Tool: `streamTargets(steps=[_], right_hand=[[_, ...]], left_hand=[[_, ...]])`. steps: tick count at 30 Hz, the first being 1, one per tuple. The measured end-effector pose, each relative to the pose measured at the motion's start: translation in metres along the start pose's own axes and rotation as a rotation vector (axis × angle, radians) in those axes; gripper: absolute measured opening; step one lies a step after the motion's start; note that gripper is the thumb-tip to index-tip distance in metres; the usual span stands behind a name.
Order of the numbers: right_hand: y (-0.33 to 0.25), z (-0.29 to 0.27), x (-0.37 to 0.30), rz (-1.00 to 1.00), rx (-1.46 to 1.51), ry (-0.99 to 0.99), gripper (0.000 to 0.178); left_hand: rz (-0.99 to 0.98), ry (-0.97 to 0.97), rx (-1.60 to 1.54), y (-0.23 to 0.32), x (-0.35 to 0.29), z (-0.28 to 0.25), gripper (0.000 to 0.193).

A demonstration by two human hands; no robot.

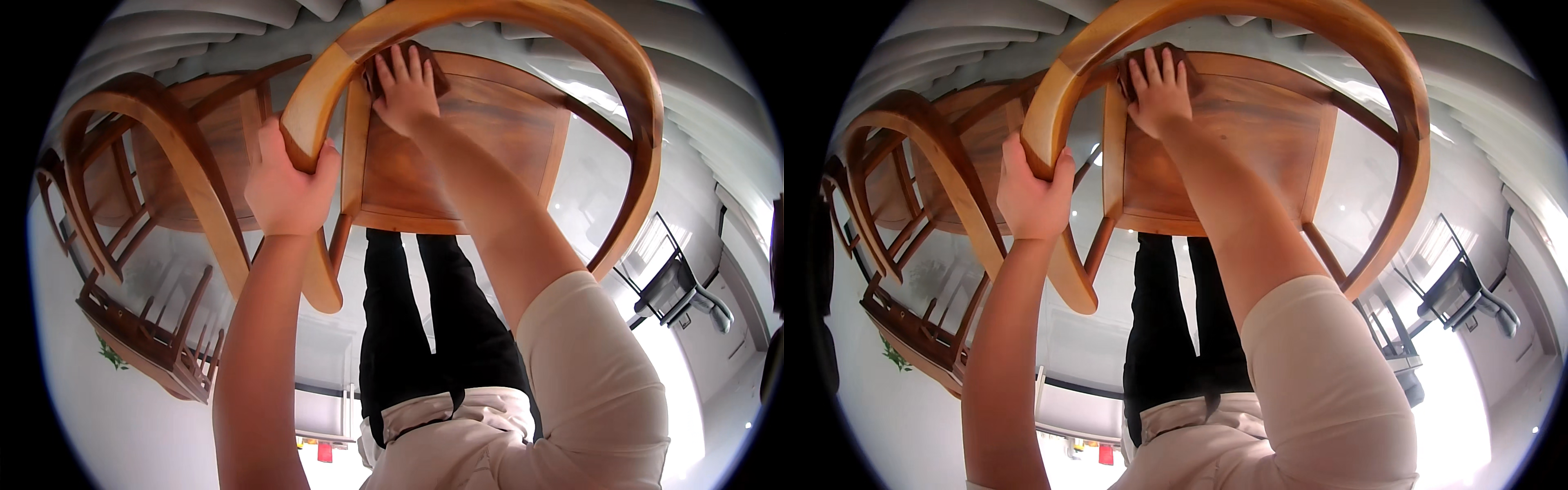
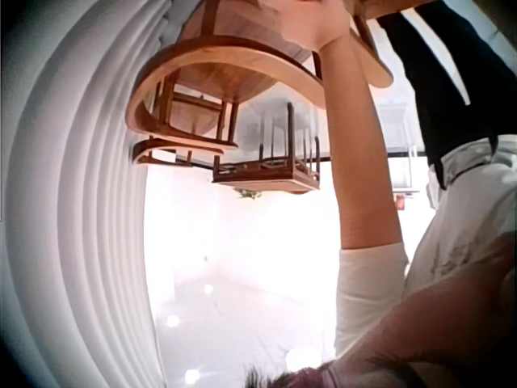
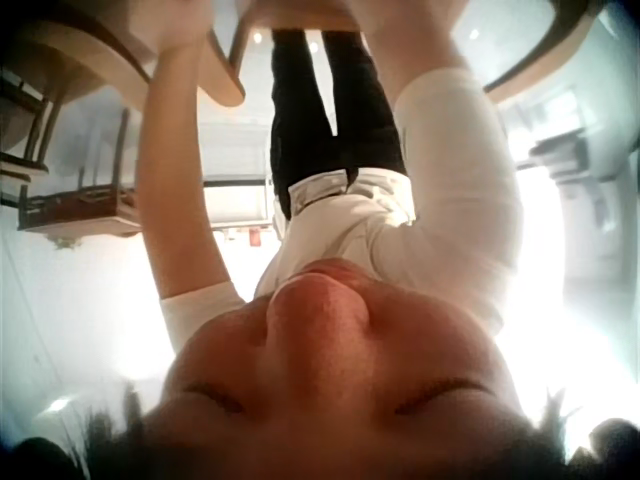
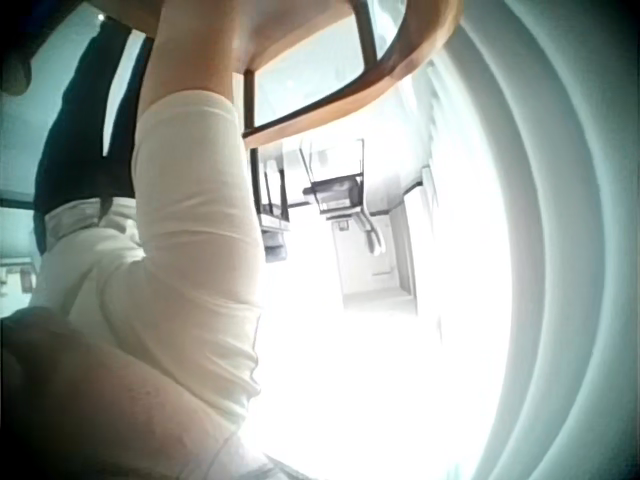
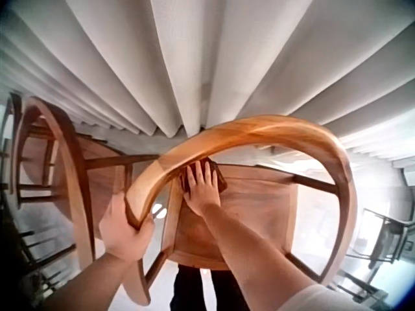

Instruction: The person moves several wooden chairs around a room and uses a sanding block to rub the surfaces of the chair seats and frames. The person handles each chair individually, repositioning them before sanding.

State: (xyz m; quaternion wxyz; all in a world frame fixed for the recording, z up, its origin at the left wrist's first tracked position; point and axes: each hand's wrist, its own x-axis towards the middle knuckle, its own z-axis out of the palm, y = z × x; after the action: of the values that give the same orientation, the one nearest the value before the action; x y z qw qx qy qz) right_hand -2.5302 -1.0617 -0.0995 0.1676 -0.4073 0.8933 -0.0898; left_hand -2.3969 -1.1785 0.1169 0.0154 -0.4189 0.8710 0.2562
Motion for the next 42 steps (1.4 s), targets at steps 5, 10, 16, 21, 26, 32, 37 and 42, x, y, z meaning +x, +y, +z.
streamTargets(steps=[5, 10, 16, 21, 26, 32, 37, 42], right_hand=[[-0.042, 0.010, -0.080, -0.209, -0.001, -0.190, 0.071], [-0.004, 0.011, -0.165, -0.469, -0.008, -0.451, 0.076], [0.114, -0.028, -0.169, -0.145, -0.220, -0.316, 0.077], [0.137, -0.025, -0.151, 0.129, -0.168, -0.100, 0.084], [0.080, 0.012, -0.093, 0.473, 0.033, 0.107, 0.086], [-0.022, 0.014, -0.028, 0.145, -0.009, -0.084, 0.079], [-0.071, 0.024, -0.067, -0.307, 0.083, -0.264, 0.066], [-0.066, 0.026, -0.142, -0.374, 0.254, -0.339, 0.065]], left_hand=[[-0.004, 0.004, 0.004, -0.007, -0.002, -0.004, 0.056], [0.113, 0.110, 0.068, -0.025, 0.005, -0.002, 0.059], [0.040, 0.054, 0.019, -0.034, 0.009, -0.012, 0.058], [0.045, 0.042, 0.002, -0.034, 0.012, -0.014, 0.057], [0.019, 0.011, 0.015, -0.029, 0.008, -0.013, 0.058], [0.057, 0.028, 0.048, -0.026, 0.006, -0.008, 0.059], [0.068, 0.038, 0.022, -0.025, 0.007, -0.007, 0.060], [0.071, 0.053, 0.057, -0.028, 0.009, -0.005, 0.059]])
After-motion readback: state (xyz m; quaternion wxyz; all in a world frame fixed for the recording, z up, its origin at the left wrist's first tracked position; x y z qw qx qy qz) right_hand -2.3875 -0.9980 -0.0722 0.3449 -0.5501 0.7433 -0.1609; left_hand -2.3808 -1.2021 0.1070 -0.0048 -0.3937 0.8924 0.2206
